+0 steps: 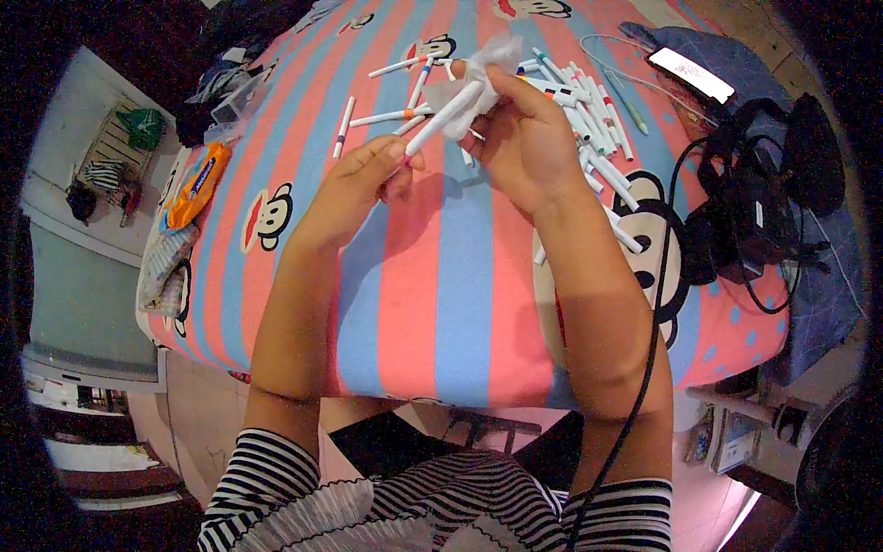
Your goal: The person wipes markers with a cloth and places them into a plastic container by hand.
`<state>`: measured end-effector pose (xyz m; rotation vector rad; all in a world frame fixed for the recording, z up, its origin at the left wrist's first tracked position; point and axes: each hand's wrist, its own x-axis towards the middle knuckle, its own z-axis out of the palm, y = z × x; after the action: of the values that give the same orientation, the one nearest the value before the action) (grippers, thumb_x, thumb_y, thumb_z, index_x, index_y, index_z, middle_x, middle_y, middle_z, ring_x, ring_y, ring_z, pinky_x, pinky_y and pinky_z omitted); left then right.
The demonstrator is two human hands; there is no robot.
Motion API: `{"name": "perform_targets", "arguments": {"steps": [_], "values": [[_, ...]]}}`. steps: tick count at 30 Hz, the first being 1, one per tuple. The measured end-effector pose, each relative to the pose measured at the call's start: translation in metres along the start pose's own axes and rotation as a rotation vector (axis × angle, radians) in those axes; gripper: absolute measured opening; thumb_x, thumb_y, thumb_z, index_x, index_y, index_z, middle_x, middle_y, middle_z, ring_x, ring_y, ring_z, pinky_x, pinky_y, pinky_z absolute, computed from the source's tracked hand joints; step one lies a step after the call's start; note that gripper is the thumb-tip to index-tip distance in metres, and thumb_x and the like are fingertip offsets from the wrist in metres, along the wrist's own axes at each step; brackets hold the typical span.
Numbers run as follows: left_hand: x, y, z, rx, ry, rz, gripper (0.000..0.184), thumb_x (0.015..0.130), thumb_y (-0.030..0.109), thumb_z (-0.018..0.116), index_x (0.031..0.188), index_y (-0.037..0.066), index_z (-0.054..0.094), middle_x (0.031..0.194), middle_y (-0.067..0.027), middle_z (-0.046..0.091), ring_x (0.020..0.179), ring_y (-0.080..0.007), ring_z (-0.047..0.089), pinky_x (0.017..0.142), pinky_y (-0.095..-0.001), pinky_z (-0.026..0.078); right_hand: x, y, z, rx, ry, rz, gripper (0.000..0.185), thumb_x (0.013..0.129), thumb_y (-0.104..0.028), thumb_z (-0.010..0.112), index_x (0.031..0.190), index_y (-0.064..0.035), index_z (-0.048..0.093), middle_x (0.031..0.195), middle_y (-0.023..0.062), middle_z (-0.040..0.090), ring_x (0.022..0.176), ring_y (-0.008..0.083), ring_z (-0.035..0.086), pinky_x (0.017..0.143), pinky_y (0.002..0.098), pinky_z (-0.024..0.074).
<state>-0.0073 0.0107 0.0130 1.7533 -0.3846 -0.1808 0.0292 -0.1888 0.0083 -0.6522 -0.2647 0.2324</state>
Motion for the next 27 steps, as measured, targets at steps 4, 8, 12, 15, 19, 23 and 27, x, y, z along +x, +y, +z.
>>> {"name": "perform_targets", "arguments": {"steps": [4, 8, 12, 15, 19, 23, 27], "values": [[-0.001, 0.003, -0.002, -0.049, 0.095, 0.043, 0.030, 0.099, 0.031, 0.045, 0.098, 0.005, 0.062, 0.070, 0.0015, 0.049, 0.066, -0.0091, 0.044, 0.064, -0.0236, 0.036, -0.001, 0.000, 0.006, 0.133, 0.095, 0.044, 0.033, 0.092, -0.024, 0.052, 0.116, -0.0020, 0.059, 0.111, 0.0088, 0.061, 0.100, 0.0195, 0.059, 0.088, 0.0338, 0.0476], [0.015, -0.031, -0.025, 0.418, 0.484, 0.246, 0.031, 0.096, 0.028, 0.051, 0.107, 0.001, 0.062, 0.090, -0.0074, 0.063, 0.087, -0.0178, 0.058, 0.082, -0.0290, 0.044, 0.011, -0.022, -0.021, 0.237, 0.137, -0.103, 0.030, 0.089, -0.022, 0.056, 0.112, -0.0017, 0.059, 0.107, 0.0091, 0.060, 0.101, 0.0235, 0.058, 0.089, 0.0376, 0.0473], [0.003, 0.001, -0.009, 0.808, 0.551, 0.523, 0.031, 0.088, 0.022, 0.059, 0.114, 0.004, 0.062, 0.115, -0.0133, 0.063, 0.108, -0.0334, 0.058, 0.096, -0.0417, 0.042, 0.014, -0.062, -0.035, 0.303, 0.369, -0.284, 0.025, 0.088, -0.022, 0.058, 0.107, -0.0057, 0.060, 0.106, 0.0081, 0.060, 0.098, 0.0226, 0.058, 0.083, 0.0371, 0.0475], [-0.043, 0.071, 0.047, 0.775, 0.298, 0.779, 0.026, 0.084, 0.017, 0.059, 0.107, 0.008, 0.064, 0.106, -0.0126, 0.064, 0.098, -0.0323, 0.059, 0.085, -0.0417, 0.045, 0.012, -0.081, -0.059, 0.378, 0.398, -0.407, 0.024, 0.087, -0.024, 0.058, 0.106, -0.0088, 0.061, 0.106, 0.0072, 0.060, 0.097, 0.0214, 0.058, 0.080, 0.0362, 0.0473], [-0.101, 0.133, 0.106, 1.107, -0.212, 1.029, 0.038, 0.083, 0.025, 0.054, 0.117, 0.006, 0.059, 0.116, -0.0098, 0.060, 0.108, -0.0272, 0.056, 0.096, -0.0461, 0.042, 0.007, -0.095, -0.066, 0.422, 0.428, -0.527, 0.023, 0.085, -0.025, 0.060, 0.103, -0.0102, 0.060, 0.100, 0.0061, 0.062, 0.093, 0.0216, 0.059, 0.076, 0.0378, 0.0485], [-0.128, 0.142, 0.191, 0.700, -0.441, 0.537, 0.039, 0.091, 0.030, 0.060, 0.117, 0.002, 0.060, 0.107, -0.0126, 0.061, 0.109, -0.0316, 0.051, 0.097, -0.0468, 0.041, 0.001, -0.101, -0.062, 0.389, 0.401, -0.520, 0.027, 0.086, -0.025, 0.058, 0.107, -0.0084, 0.060, 0.099, 0.0063, 0.062, 0.091, 0.0212, 0.060, 0.075, 0.0375, 0.0485], [-0.093, 0.149, 0.174, 0.916, -0.380, 1.058, 0.039, 0.093, 0.032, 0.054, 0.116, 0.000, 0.059, 0.106, -0.0124, 0.060, 0.108, -0.0305, 0.050, 0.095, -0.0461, 0.041, 0.006, -0.104, -0.057, 0.413, 0.416, -0.518, 0.031, 0.088, -0.024, 0.054, 0.111, -0.0049, 0.061, 0.109, 0.0098, 0.061, 0.101, 0.0256, 0.058, 0.081, 0.0386, 0.0462]]}}
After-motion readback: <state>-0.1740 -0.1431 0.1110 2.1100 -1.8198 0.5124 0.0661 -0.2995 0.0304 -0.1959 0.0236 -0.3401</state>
